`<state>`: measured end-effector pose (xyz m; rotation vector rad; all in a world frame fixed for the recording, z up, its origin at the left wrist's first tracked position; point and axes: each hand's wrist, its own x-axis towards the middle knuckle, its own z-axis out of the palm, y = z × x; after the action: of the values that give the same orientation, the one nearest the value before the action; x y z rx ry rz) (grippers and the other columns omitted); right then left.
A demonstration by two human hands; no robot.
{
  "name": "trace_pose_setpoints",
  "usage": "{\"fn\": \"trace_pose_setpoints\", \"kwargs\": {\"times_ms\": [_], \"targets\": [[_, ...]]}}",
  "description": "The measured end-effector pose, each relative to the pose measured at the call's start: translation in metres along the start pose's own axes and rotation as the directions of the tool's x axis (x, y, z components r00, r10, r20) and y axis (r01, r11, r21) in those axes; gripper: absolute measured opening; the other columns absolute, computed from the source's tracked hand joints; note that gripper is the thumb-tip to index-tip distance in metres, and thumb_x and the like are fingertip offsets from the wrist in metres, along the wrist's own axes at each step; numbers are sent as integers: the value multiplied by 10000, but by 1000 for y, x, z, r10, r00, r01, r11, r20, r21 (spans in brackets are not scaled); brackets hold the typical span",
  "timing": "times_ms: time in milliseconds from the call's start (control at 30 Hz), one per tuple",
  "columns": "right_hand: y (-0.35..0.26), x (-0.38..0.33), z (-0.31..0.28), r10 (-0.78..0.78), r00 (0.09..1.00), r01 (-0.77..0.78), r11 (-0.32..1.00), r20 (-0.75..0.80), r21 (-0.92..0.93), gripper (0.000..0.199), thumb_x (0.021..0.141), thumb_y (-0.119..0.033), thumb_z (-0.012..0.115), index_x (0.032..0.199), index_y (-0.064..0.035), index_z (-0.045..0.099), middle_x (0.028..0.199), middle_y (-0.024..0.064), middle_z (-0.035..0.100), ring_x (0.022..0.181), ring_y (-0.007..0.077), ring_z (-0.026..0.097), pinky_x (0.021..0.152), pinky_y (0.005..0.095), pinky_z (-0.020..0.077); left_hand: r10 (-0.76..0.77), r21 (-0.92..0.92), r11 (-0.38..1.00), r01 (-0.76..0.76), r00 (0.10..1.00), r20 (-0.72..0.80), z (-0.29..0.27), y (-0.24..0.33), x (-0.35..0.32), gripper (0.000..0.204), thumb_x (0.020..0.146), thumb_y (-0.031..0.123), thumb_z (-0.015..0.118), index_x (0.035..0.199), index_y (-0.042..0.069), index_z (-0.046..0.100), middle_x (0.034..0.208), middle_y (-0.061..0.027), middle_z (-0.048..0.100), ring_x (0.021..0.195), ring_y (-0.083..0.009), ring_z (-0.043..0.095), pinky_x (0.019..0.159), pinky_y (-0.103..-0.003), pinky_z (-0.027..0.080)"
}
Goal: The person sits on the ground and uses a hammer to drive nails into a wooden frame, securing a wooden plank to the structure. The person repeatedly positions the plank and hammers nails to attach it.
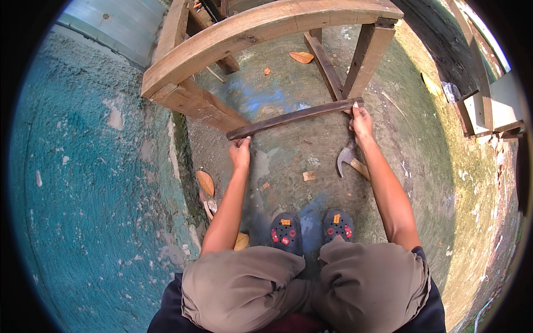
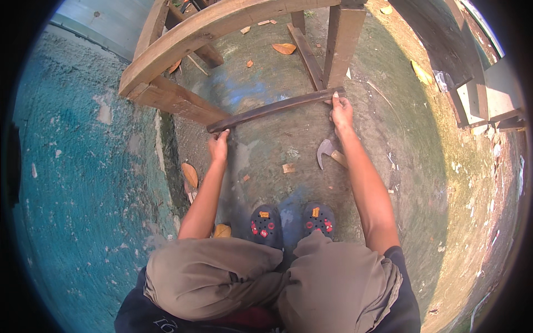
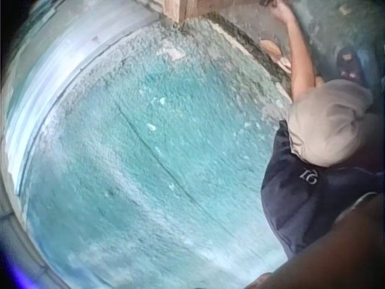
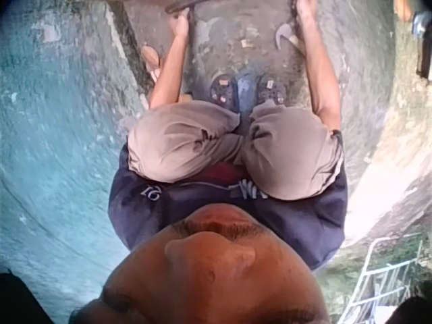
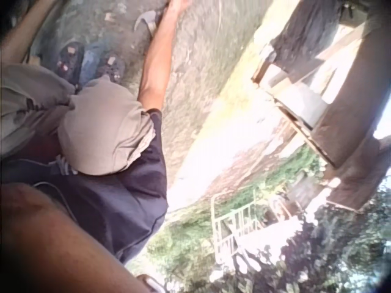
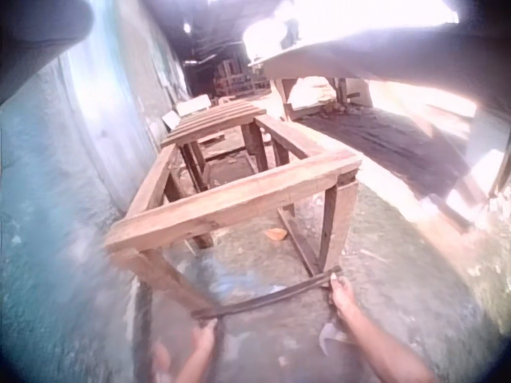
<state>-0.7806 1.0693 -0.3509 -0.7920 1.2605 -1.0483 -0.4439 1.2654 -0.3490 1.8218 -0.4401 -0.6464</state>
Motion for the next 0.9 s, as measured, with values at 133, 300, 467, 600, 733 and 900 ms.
{"fn": "trace_pose_setpoints", "kwargs": {"times_ms": [133,300,467,600,733,900], "targets": [[7,-1,16,8,1000,-8,1000,20,-20,392,1038,-433,549,1049,-41,558,889,64,703,472,65,398,443,254,347,127,234,968,-94,984,-129,2,-14,19,712,792,275,796,1296,-132,500,1298,-287,553,1213,-412,538,1049,-449,410],[1,2,-2,3,1000,-4,1000,-24,-22,366,1047,-429,527,1043,-63,528,1026,121,749,473,81,399,450,264,369,76,295,955,-13,976,-204,46,-8,-7,980,769,257,814,1502,-83,259,1518,-283,346,1428,-433,316,1173,-489,273],[-3,6,3,51,999,-50,999,20,-15,322,1060,-386,505,1048,-65,529,1027,137,747,506,89,418,477,273,392,24,401,913,77,971,-240,42,3,-8,1063,754,324,856,1546,13,220,1566,-225,305,1470,-391,255,1190,-538,201],[-3,3,8,88,996,-89,996,30,32,310,1077,-342,471,1088,-41,540,1022,164,736,528,93,416,492,277,387,25,432,891,138,936,-350,41,10,5,917,770,326,850,1481,34,350,1511,-199,380,1436,-373,311,1164,-532,237],[-7,5,4,107,993,-112,987,51,113,328,1100,-302,407,1096,-9,554,945,183,707,515,100,371,485,289,350,-34,392,901,184,932,-360,44,21,0,698,774,303,842,1321,39,498,1388,-171,500,1362,-352,407,1118,-529,286],[-5,1,15,91,995,-96,978,40,187,371,1101,-288,401,1023,34,569,811,137,655,509,103,372,480,286,336,-46,326,920,216,889,-456,39,23,0,687,725,265,863,1277,65,506,1249,-173,610,1257,-365,522,1081,-529,326]]}}
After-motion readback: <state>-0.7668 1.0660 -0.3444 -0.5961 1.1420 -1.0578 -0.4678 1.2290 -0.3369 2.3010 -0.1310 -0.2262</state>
